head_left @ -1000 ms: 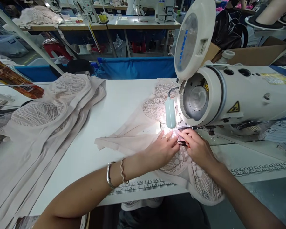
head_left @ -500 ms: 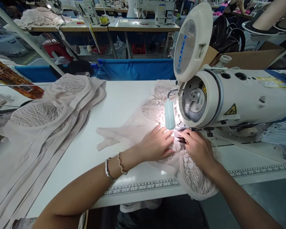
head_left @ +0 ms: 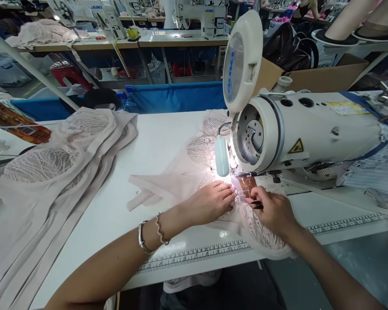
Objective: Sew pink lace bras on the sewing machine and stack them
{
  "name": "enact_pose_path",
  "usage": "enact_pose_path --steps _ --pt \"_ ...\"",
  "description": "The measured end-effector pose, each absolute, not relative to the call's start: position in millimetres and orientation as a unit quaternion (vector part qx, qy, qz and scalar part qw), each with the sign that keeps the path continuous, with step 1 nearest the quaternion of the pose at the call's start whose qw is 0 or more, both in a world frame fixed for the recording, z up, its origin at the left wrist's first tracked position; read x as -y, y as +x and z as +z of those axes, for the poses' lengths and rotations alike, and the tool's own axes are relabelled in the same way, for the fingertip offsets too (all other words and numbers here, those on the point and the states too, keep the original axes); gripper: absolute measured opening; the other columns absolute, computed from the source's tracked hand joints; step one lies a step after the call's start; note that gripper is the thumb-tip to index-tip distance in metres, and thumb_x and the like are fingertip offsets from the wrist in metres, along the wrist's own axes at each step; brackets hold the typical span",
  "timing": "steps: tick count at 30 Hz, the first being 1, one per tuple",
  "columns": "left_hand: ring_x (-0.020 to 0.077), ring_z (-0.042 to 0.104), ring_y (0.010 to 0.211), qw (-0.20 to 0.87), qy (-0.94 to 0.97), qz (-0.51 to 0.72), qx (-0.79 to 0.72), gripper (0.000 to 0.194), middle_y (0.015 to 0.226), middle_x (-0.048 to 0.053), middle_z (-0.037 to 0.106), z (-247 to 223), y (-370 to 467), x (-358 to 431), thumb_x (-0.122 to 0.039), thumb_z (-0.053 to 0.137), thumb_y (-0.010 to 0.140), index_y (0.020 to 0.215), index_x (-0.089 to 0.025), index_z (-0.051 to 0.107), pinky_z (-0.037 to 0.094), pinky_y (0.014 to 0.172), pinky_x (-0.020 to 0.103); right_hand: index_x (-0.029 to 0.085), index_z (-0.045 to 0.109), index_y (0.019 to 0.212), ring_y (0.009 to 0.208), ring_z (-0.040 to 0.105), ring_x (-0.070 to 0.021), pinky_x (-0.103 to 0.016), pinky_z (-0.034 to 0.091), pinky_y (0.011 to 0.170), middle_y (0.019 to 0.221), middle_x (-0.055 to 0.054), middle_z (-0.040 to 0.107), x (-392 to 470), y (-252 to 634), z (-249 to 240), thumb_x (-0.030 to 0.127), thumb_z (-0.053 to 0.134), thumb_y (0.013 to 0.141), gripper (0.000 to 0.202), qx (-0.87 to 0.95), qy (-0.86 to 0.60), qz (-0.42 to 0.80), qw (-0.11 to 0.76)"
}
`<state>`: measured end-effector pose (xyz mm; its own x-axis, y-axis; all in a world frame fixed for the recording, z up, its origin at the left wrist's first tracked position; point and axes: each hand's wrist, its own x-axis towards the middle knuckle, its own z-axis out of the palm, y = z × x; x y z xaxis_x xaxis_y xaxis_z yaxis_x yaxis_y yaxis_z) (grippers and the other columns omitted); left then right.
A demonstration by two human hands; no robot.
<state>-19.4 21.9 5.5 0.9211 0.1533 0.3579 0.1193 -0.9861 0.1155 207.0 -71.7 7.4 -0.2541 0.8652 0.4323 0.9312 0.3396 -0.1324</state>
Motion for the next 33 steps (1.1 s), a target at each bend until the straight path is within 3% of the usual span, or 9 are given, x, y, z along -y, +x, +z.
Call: enact_pose_path --steps 3,5,12,15,18,22,29,33 --pt "0.0235 0.068 0.104 0.067 0.978 0.185 -0.074 0.03 0.109 0.014 0.074 7.8 -18.6 -23.1 -0.024 0.044 0.107 0.117 -0.008 0.066 0.053 0.094 0.041 0.025 0.065 0.132 0.054 0.063 -0.0161 -0.027 0.036 0.053 0.065 0.005 0.072 62.0 212.9 13.9 0.014 0.055 0.086 0.048 0.8 -0.581 -0.041 0.145" --pt "0.0241 0.067 0.104 0.067 0.978 0.183 -0.073 0.032 0.108 0.013 0.074 9.5 -18.6 -23.5 -0.028 0.043 0.108 0.117 -0.008 0.066 0.052 0.095 0.043 0.03 0.062 0.14 0.054 0.063 -0.0172 -0.027 0.034 0.053 0.063 0.006 0.072 57.7 212.1 17.6 0.013 0.058 0.083 0.059 0.805 -0.586 -0.033 0.087" --pt "0.0265 0.061 0.11 0.056 0.978 0.176 -0.094 0.034 0.114 0.014 0.07 8.8 -19.5 -26.0 -0.034 0.043 0.108 0.109 -0.011 0.069 0.049 0.094 0.044 0.029 0.062 0.141 0.066 0.071 -0.0211 -0.029 0.035 0.055 0.076 0.001 0.079 44.0 206.3 21.1 0.018 0.06 0.085 0.057 0.793 -0.608 -0.009 0.025" --pt "0.028 0.06 0.112 0.032 0.98 0.168 -0.102 0.039 0.117 0.014 0.07 9.4 -21.3 -26.9 -0.035 0.039 0.109 0.111 -0.009 0.068 0.047 0.092 0.044 0.03 0.065 0.137 0.07 0.072 -0.0208 -0.029 0.037 0.055 0.08 0.002 0.08 41.4 207.2 20.1 0.012 0.06 0.08 0.06 0.793 -0.608 -0.011 0.041" --pt "0.0307 0.06 0.114 0.002 0.979 0.167 -0.114 0.053 0.12 0.016 0.07 10.6 -23.7 -27.1 -0.048 0.034 0.109 0.119 -0.007 0.065 0.045 0.093 0.046 0.031 0.07 0.128 0.08 0.073 -0.0194 -0.027 0.04 0.058 0.085 0.004 0.08 40.7 209.4 18.3 0.006 0.058 0.074 0.061 0.801 -0.593 -0.015 0.08" --pt "0.0292 0.064 0.106 -0.006 0.981 0.149 -0.123 0.062 0.128 0.016 0.068 12.6 -25.7 -26.7 -0.058 0.027 0.107 0.13 -0.01 0.059 0.042 0.097 0.046 0.031 0.07 0.13 0.08 0.071 -0.0188 -0.026 0.04 0.057 0.087 0.003 0.08 38.6 212.2 16.6 0.006 0.056 0.074 0.063 0.801 -0.593 -0.009 0.08" --pt "0.0341 0.06 0.116 0.005 0.981 0.122 -0.149 0.067 0.137 0.019 0.062 13.1 -25.7 -26.6 -0.063 0.028 0.105 0.125 -0.009 0.063 0.033 0.107 0.052 0.032 0.071 0.127 0.085 0.07 -0.0183 -0.025 0.042 0.06 0.083 0.002 0.077 36.3 217.6 14.6 0.003 0.055 0.073 0.063 0.815 -0.573 0.032 0.084" --pt "0.0356 0.06 0.117 0.017 0.98 0.114 -0.16 0.073 0.134 0.019 0.063 13.5 -25.9 -27.4 -0.066 0.024 0.104 0.126 -0.009 0.063 0.03 0.108 0.054 0.032 0.067 0.133 0.088 0.07 -0.0185 -0.026 0.049 0.073 0.091 0.002 0.078 33.2 222.5 6.7 0.0 0.052 0.074 0.068 0.817 -0.562 0.066 0.112"
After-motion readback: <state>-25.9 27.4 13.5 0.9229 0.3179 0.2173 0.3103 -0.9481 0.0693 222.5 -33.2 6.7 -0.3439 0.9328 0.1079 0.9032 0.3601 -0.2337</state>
